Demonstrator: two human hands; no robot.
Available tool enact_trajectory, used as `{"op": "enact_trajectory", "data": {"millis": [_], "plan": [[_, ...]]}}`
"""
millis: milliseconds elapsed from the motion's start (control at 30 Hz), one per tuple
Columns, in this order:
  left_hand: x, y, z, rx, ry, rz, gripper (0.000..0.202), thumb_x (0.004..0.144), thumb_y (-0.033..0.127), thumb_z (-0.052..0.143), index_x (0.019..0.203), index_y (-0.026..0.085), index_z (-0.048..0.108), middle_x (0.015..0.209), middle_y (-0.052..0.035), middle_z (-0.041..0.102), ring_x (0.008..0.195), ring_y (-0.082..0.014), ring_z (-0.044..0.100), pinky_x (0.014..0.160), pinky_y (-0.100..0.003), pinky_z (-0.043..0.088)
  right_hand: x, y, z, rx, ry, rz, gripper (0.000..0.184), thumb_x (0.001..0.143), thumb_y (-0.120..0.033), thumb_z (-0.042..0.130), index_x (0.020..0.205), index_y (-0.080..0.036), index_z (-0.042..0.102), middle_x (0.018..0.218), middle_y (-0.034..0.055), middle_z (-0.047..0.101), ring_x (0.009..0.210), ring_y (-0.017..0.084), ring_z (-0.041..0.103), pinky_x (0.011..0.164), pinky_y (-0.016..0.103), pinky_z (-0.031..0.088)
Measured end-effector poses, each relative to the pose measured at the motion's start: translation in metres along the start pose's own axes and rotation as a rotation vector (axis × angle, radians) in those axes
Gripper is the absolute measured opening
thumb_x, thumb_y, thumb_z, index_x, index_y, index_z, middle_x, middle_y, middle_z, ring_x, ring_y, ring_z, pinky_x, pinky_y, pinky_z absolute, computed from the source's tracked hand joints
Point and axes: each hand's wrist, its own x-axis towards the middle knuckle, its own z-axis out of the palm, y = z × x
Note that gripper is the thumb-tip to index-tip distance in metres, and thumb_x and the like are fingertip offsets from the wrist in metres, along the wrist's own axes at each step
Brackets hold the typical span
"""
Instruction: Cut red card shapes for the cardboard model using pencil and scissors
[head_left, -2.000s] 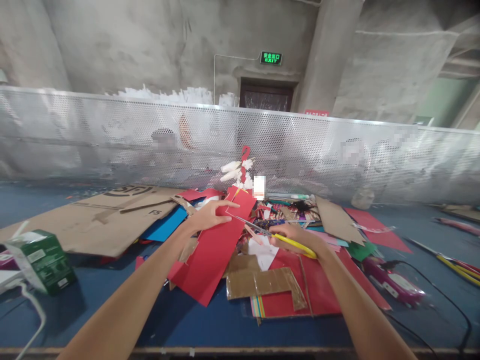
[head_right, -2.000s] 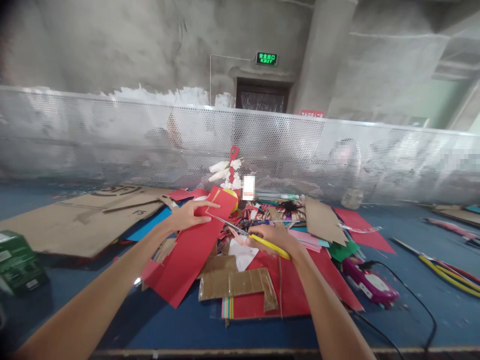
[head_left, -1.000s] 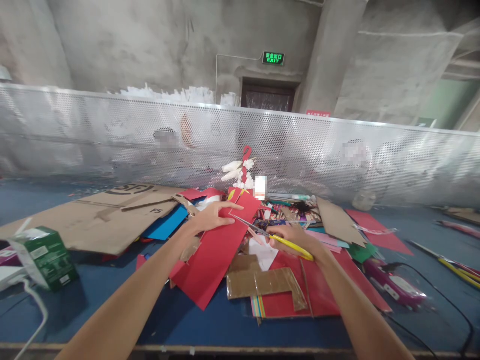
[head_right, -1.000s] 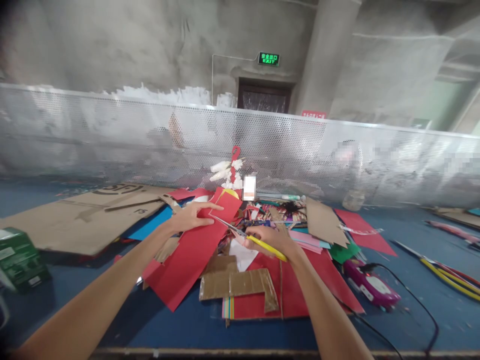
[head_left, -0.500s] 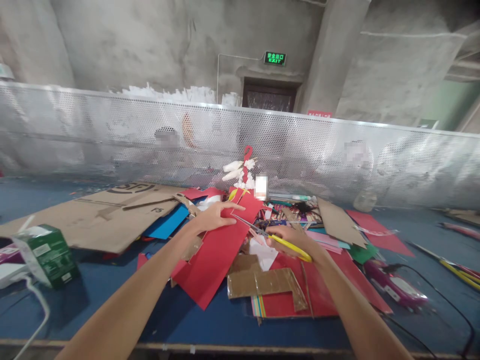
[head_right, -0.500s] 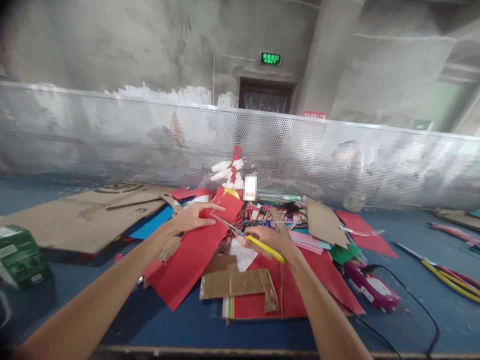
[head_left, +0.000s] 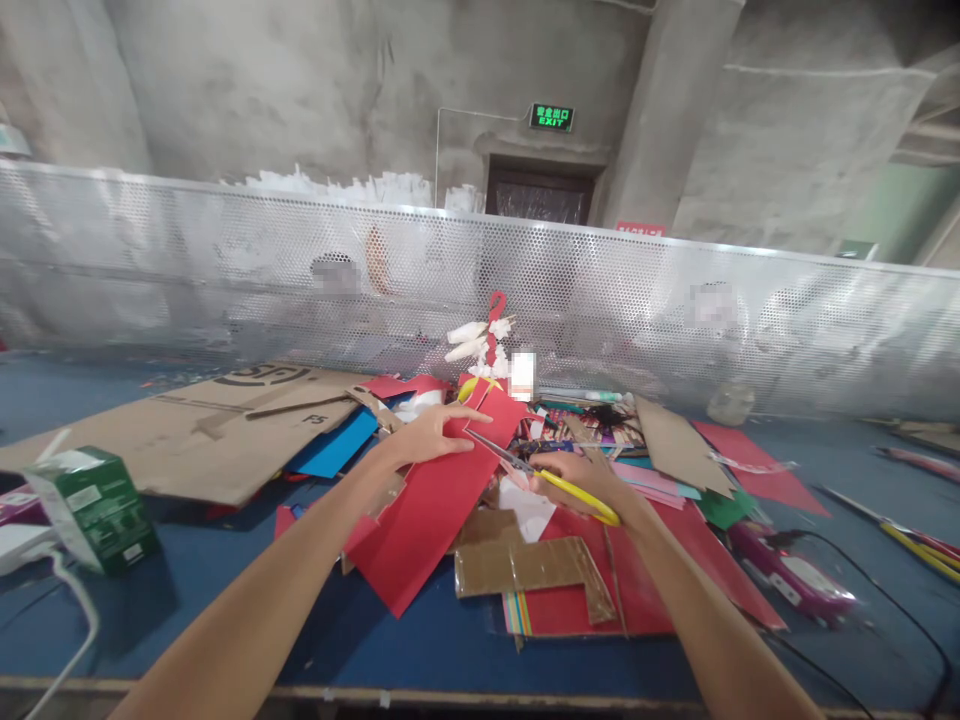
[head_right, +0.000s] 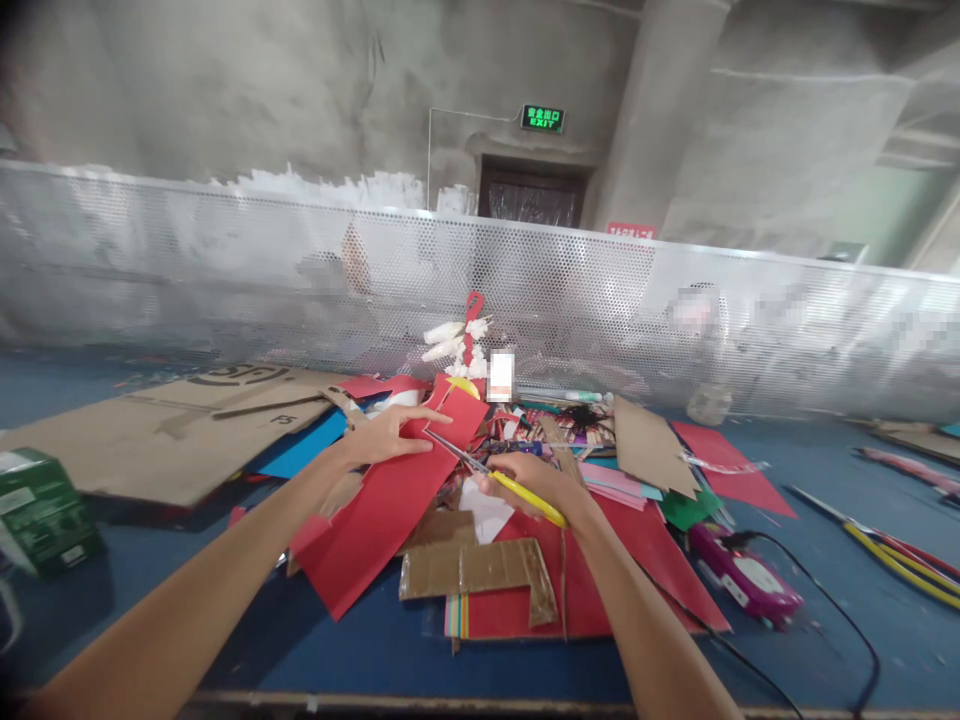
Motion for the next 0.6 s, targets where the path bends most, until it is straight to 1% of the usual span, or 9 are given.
{"op": "enact_trajectory", "data": {"millis": [133, 267, 367, 467, 533, 600], "plan": [[0.0, -0.004, -0.001, 0.0, 0.008, -0.004, 0.045, 0.083, 0.027, 0.069, 0.127, 0.031, 0.068, 0.135, -0.0007, 0.067, 0.126, -0.025, 0.06, 0.112, -0.042, 0.041, -0.005, -0.003, -0.004, 0.01, -0.006, 0.032, 0.04, 0.092, -0.061, 0.052, 0.087, -0.022, 0.053, 0.054, -0.0063, 0.047, 0.037, 0.01, 0.042, 0.037, 0.022, 0.033], [0.0, -0.007, -0.008, 0.015, 0.053, -0.014, 0.045, 0.082, 0.026, 0.068, 0.127, 0.029, 0.069, 0.134, -0.0027, 0.068, 0.123, -0.0254, 0.061, 0.111, -0.043, 0.041, -0.014, -0.005, -0.015, -0.1, 0.007, 0.086, 0.036, 0.092, -0.056, 0.055, 0.087, -0.021, 0.058, 0.055, -0.0043, 0.052, 0.04, 0.011, 0.047, 0.042, 0.023, 0.033], [-0.002, -0.007, -0.014, 0.028, 0.083, -0.027, 0.045, 0.082, 0.024, 0.066, 0.127, 0.03, 0.069, 0.134, -0.0031, 0.068, 0.124, -0.0258, 0.06, 0.112, -0.045, 0.04, -0.017, 0.001, -0.021, -0.266, 0.013, 0.039, 0.032, 0.087, -0.052, 0.063, 0.085, -0.021, 0.063, 0.069, 0.0014, 0.063, 0.058, 0.017, 0.058, 0.053, 0.026, 0.037], [-0.004, -0.005, -0.018, 0.024, 0.106, -0.026, 0.046, 0.081, 0.023, 0.064, 0.127, 0.03, 0.07, 0.132, -0.0034, 0.069, 0.122, -0.0264, 0.061, 0.111, -0.047, 0.04, -0.014, 0.01, -0.02, -0.415, -0.035, 0.011, 0.027, 0.082, -0.048, 0.07, 0.089, -0.022, 0.069, 0.087, 0.0069, 0.071, 0.077, 0.024, 0.063, 0.064, 0.03, 0.039], [-0.005, -0.004, -0.019, 0.01, 0.113, -0.02, 0.046, 0.081, 0.022, 0.063, 0.126, 0.03, 0.07, 0.132, -0.0037, 0.069, 0.12, -0.0265, 0.062, 0.11, -0.048, 0.041, -0.012, 0.014, -0.016, -0.475, -0.051, 0.032, 0.021, 0.081, -0.041, 0.07, 0.093, -0.024, 0.072, 0.095, 0.0077, 0.074, 0.083, 0.026, 0.064, 0.067, 0.032, 0.039], [-0.005, -0.004, -0.018, 0.004, 0.11, -0.021, 0.046, 0.081, 0.021, 0.063, 0.126, 0.03, 0.07, 0.132, -0.0036, 0.069, 0.121, -0.0266, 0.061, 0.111, -0.049, 0.04, -0.012, 0.015, -0.012, -0.508, -0.047, 0.039, 0.018, 0.081, -0.034, 0.068, 0.095, -0.025, 0.073, 0.096, 0.0072, 0.075, 0.083, 0.026, 0.065, 0.067, 0.032, 0.039]]}}
